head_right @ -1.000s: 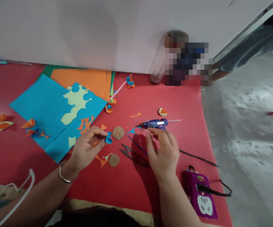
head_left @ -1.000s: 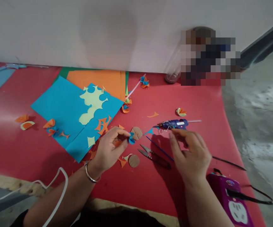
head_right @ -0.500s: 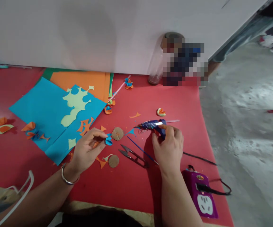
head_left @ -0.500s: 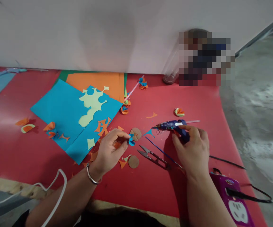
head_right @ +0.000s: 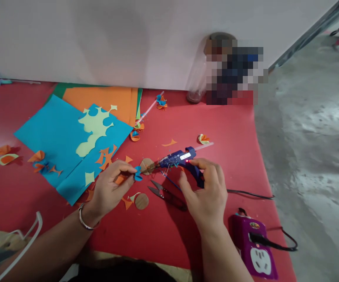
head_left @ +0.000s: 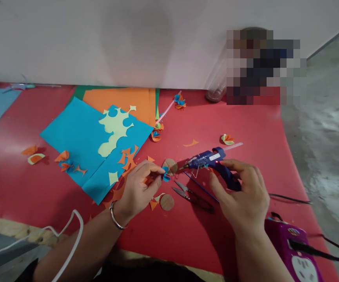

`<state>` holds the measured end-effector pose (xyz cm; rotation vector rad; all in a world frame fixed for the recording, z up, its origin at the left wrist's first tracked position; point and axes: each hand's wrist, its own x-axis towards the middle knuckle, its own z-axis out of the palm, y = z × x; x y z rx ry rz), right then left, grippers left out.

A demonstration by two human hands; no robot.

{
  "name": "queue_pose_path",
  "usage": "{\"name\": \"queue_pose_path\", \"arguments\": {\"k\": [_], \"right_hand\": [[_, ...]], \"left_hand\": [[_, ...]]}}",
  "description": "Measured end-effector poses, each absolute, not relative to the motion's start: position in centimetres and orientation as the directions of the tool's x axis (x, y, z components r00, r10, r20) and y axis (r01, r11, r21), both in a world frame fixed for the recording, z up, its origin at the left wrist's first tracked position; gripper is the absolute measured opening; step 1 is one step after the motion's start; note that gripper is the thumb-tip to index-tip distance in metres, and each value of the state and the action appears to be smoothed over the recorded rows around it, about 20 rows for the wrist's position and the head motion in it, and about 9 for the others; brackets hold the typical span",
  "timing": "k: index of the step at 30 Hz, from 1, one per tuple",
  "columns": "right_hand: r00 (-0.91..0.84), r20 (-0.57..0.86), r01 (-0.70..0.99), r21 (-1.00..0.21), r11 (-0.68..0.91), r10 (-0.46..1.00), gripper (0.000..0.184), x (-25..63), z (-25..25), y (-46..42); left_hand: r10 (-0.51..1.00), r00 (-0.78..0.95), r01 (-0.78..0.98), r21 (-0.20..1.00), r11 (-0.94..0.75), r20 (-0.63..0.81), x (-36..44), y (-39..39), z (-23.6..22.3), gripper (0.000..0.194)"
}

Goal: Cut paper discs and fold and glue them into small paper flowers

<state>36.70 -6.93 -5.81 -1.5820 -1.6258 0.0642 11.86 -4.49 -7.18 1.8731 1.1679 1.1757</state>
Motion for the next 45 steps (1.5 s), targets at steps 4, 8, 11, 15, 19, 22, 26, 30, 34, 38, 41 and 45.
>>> {"name": "queue_pose_path", "arguments": {"k": [4, 8, 11, 15, 19, 22, 26, 30, 34, 38, 41, 45], "right_hand": [[0.125, 0.537, 0.795, -0.558, 0.239, 0.834, 0.014, 36.1, -5.5, -7.2], [0.082, 0.528, 0.789, -0.552, 0.269, 0.845, 0.014, 35.8, -5.4, -7.2], [0.061, 0.526, 0.785, -0.55, 0.284, 0.848, 0.013, 35.6, -5.4, -7.3], [0.046, 0.532, 0.792, -0.535, 0.294, 0.845, 0.011, 35.6, -5.4, -7.3], [0.046, 0.546, 0.788, -0.534, 0.305, 0.837, 0.008, 35.4, -5.5, -7.2], [0.056, 0.551, 0.786, -0.538, 0.304, 0.833, 0.006, 35.3, -5.6, -7.2], [0.052, 0.54, 0.787, -0.54, 0.299, 0.84, 0.006, 35.3, -5.8, -7.2], [0.052, 0.546, 0.784, -0.541, 0.304, 0.836, 0.007, 35.4, -5.7, -7.2], [0.03, 0.537, 0.793, -0.527, 0.307, 0.843, 0.008, 35.6, -5.6, -7.3], [0.022, 0.534, 0.796, -0.521, 0.308, 0.845, 0.008, 35.6, -5.6, -7.3], [0.02, 0.545, 0.806, -0.505, 0.309, 0.838, 0.005, 35.6, -5.7, -7.2], [-0.002, 0.584, 0.817, -0.467, 0.338, 0.812, 0.006, 35.7, -5.9, -7.1]], "left_hand": [[0.913, 0.2, 0.397, 0.823, -0.406, 0.355, 12.0, -4.5, -7.3, 0.016], [0.907, 0.209, 0.397, 0.816, -0.42, 0.365, 12.1, -4.5, -7.2, 0.017], [0.904, 0.212, 0.385, 0.819, -0.426, 0.371, 12.2, -4.5, -7.0, 0.018], [0.91, 0.213, 0.391, 0.822, -0.414, 0.357, 12.3, -4.6, -6.9, 0.017], [0.909, 0.219, 0.389, 0.823, -0.414, 0.354, 12.2, -4.7, -7.1, 0.016], [0.906, 0.226, 0.391, 0.818, -0.421, 0.358, 12.1, -4.7, -7.1, 0.016], [0.901, 0.236, 0.402, 0.808, -0.431, 0.363, 12.1, -4.6, -7.0, 0.017], [0.892, 0.225, 0.401, 0.797, -0.452, 0.392, 12.3, -4.6, -7.0, 0.018], [0.898, 0.221, 0.396, 0.806, -0.44, 0.381, 12.3, -4.6, -7.0, 0.018], [0.901, 0.211, 0.383, 0.816, -0.433, 0.379, 12.4, -4.7, -7.1, 0.019], [0.895, 0.222, 0.383, 0.809, -0.446, 0.388, 12.4, -4.6, -7.0, 0.02], [0.88, 0.226, 0.393, 0.787, -0.476, 0.419, 12.4, -4.6, -7.0, 0.022]]}}
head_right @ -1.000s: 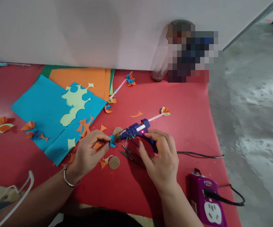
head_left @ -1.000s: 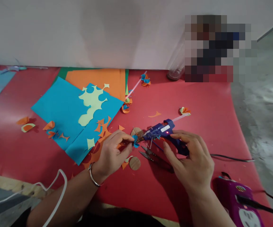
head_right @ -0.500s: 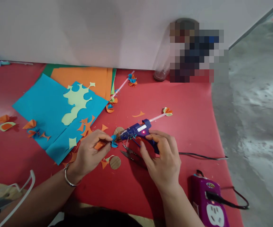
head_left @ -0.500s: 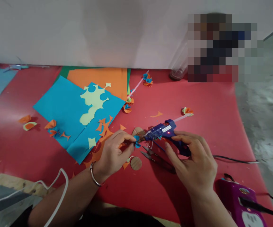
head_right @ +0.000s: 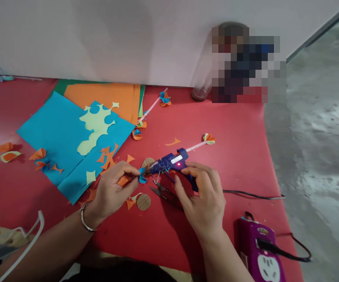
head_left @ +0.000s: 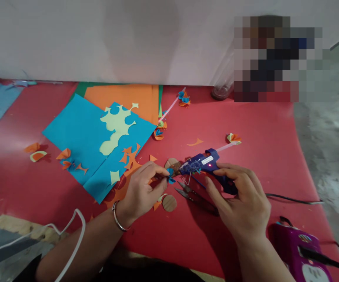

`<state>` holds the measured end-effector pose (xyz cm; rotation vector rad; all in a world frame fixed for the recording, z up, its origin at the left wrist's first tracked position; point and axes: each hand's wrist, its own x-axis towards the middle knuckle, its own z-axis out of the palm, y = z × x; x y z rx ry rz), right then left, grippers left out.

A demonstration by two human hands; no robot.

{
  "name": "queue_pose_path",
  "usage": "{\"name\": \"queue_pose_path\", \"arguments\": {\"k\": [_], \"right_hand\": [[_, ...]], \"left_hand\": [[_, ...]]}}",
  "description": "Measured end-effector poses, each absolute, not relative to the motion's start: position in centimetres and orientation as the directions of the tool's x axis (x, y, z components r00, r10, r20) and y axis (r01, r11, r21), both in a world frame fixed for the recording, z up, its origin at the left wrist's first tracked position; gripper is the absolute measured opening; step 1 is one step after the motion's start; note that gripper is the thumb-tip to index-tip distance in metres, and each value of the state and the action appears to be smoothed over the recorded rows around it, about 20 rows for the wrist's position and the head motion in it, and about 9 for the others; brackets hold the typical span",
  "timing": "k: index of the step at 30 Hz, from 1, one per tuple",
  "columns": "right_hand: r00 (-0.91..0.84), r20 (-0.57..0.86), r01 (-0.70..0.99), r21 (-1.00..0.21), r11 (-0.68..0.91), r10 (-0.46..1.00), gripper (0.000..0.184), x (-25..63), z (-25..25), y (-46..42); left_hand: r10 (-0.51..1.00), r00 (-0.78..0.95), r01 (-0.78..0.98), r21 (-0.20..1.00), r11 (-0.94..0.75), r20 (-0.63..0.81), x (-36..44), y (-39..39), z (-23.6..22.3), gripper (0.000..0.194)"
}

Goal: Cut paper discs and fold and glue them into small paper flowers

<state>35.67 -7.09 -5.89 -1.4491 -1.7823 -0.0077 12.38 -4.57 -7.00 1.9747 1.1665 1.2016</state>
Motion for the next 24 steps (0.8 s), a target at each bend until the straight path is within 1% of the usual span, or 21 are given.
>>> {"name": "queue_pose_path", "arguments": {"k": [12, 20, 24], "right_hand": [[-0.003, 0.574, 0.809, -0.48, 0.339, 0.819, 0.005, 35.74, -5.83, -7.06], [0.03, 0.565, 0.802, -0.506, 0.318, 0.825, 0.005, 35.63, -6.14, -7.13], [0.083, 0.571, 0.798, -0.529, 0.289, 0.817, 0.007, 35.45, -6.42, -7.02]], "left_hand": [[0.87, 0.219, 0.409, 0.768, -0.493, 0.442, 12.42, -4.63, -7.08, 0.021], [0.858, 0.238, 0.432, 0.742, -0.513, 0.455, 12.2, -4.56, -6.91, 0.02], [0.848, 0.219, 0.408, 0.744, -0.528, 0.482, 12.14, -4.53, -6.82, 0.02]]}}
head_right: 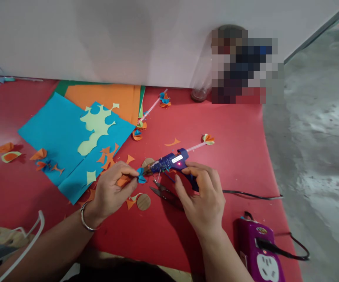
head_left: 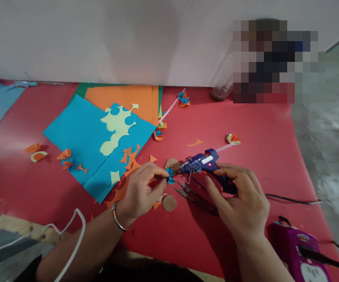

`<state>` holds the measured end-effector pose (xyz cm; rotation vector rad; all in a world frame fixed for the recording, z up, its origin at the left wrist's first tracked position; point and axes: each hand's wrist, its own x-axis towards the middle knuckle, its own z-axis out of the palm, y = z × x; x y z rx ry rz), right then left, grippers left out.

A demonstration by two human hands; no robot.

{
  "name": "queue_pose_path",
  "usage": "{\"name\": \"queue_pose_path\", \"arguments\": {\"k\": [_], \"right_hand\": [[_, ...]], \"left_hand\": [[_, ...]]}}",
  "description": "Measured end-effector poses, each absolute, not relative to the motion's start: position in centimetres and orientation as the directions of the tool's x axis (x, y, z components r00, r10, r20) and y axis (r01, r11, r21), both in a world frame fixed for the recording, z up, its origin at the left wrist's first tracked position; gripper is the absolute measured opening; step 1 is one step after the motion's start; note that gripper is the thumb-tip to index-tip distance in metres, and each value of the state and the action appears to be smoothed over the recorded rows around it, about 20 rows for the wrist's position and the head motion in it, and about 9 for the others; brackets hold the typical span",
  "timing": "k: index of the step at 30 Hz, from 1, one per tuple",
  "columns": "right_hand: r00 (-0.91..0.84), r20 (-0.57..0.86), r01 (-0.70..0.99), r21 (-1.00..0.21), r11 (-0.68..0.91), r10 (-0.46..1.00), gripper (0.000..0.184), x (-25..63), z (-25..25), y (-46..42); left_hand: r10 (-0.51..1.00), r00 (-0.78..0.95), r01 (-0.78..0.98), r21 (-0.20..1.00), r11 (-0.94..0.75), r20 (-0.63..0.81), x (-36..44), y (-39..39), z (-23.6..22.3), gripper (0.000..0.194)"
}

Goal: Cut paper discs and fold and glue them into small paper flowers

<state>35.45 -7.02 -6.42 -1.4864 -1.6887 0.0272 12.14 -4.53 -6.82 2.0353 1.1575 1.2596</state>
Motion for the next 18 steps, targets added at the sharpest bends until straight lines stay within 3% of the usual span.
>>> {"name": "queue_pose_path", "arguments": {"k": [6, 11, 14, 18], "right_hand": [[0.217, 0.556, 0.798, -0.575, 0.183, 0.803, 0.008, 36.0, -7.0, -6.5], [0.433, 0.456, 0.772, -0.633, -0.058, 0.778, 0.011, 37.4, -6.9, -5.8], [0.513, 0.395, 0.744, -0.647, -0.167, 0.762, 0.015, 38.1, -6.9, -5.5], [0.539, 0.355, 0.731, -0.647, -0.216, 0.763, 0.016, 38.9, -7.6, -5.1]], "left_hand": [[0.883, 0.028, 0.306, 0.836, -0.454, 0.469, 11.9, -4.6, -6.9, 0.011], [0.959, -0.204, -0.051, 0.976, -0.214, 0.199, 11.8, -4.3, -7.1, 0.018], [0.973, -0.216, -0.172, 0.977, -0.125, 0.086, 11.5, -4.0, -7.1, 0.025], [0.979, -0.18, -0.192, 0.973, -0.127, 0.092, 11.5, -4.3, -7.1, 0.026]]}}
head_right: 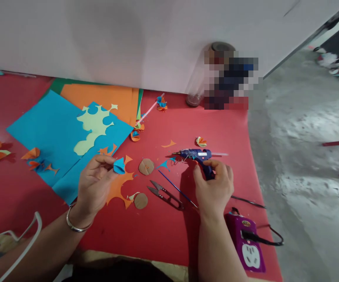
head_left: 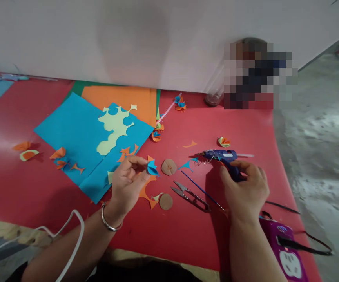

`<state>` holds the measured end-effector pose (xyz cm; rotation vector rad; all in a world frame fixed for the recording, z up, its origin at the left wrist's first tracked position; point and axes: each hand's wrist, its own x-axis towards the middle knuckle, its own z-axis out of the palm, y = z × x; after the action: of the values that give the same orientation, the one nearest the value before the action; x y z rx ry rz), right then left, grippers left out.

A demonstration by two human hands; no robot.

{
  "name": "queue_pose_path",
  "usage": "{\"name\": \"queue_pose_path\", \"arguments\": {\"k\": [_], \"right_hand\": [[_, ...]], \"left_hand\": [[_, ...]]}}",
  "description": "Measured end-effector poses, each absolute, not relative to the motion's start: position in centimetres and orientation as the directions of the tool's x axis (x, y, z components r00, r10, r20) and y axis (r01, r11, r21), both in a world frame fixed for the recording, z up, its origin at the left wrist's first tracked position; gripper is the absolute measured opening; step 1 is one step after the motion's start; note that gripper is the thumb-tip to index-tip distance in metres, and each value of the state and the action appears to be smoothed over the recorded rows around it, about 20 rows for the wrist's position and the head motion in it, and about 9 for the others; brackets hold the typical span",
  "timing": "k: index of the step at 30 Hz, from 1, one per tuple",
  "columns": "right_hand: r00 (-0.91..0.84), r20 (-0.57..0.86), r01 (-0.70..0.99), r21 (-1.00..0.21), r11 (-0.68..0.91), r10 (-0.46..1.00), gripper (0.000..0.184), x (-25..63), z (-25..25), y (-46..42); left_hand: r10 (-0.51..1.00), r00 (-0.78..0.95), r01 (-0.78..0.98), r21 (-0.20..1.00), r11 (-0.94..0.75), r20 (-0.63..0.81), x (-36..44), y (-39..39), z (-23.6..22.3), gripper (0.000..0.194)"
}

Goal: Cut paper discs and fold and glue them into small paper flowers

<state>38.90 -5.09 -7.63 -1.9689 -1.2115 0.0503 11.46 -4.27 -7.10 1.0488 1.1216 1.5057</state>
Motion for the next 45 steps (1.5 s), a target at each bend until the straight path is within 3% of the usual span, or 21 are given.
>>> {"name": "queue_pose_path", "arguments": {"k": [3, 9, 13, 16, 19, 24, 34, 45], "right_hand": [[0.481, 0.414, 0.778, -0.609, -0.157, 0.773, 0.013, 39.3, -8.7, -5.0], [0.169, 0.652, 0.899, -0.409, 0.156, 0.739, 0.002, 37.1, -8.7, -5.5], [-0.143, 0.506, 0.806, -0.439, 0.397, 0.851, 0.014, 34.5, -8.0, -5.6], [-0.318, 0.376, 0.741, -0.474, 0.475, 0.871, 0.02, 33.6, -7.7, -5.2], [-0.408, 0.363, 0.721, -0.434, 0.539, 0.838, 0.025, 33.3, -7.6, -4.5], [-0.406, 0.388, 0.725, -0.415, 0.55, 0.827, 0.03, 32.8, -7.6, -3.5], [-0.39, 0.391, 0.729, -0.423, 0.539, 0.834, 0.032, 32.2, -8.0, -3.4], [-0.196, 0.407, 0.613, -0.659, 0.436, 0.892, 0.017, 31.2, -4.8, -5.8]], "left_hand": [[0.978, -0.138, -0.138, 0.974, -0.178, 0.16, 11.7, -4.6, -7.2, 0.027], [0.961, -0.104, -0.01, 0.966, -0.26, 0.257, 11.8, -4.8, -7.2, 0.022], [0.957, -0.084, 0.042, 0.96, -0.276, 0.279, 11.7, -4.7, -7.4, 0.02], [0.957, -0.07, 0.072, 0.958, -0.278, 0.283, 11.7, -4.8, -7.7, 0.017], [0.958, -0.037, 0.078, 0.957, -0.281, 0.284, 11.8, -4.9, -7.8, 0.01], [0.957, -0.037, 0.08, 0.956, -0.284, 0.287, 11.8, -4.9, -7.6, 0.002], [0.956, 0.045, 0.171, 0.941, -0.292, 0.288, 11.4, -4.6, -7.4, 0.006], [0.894, 0.139, 0.372, 0.814, -0.446, 0.426, 11.4, -4.3, -7.0, 0.02]]}}
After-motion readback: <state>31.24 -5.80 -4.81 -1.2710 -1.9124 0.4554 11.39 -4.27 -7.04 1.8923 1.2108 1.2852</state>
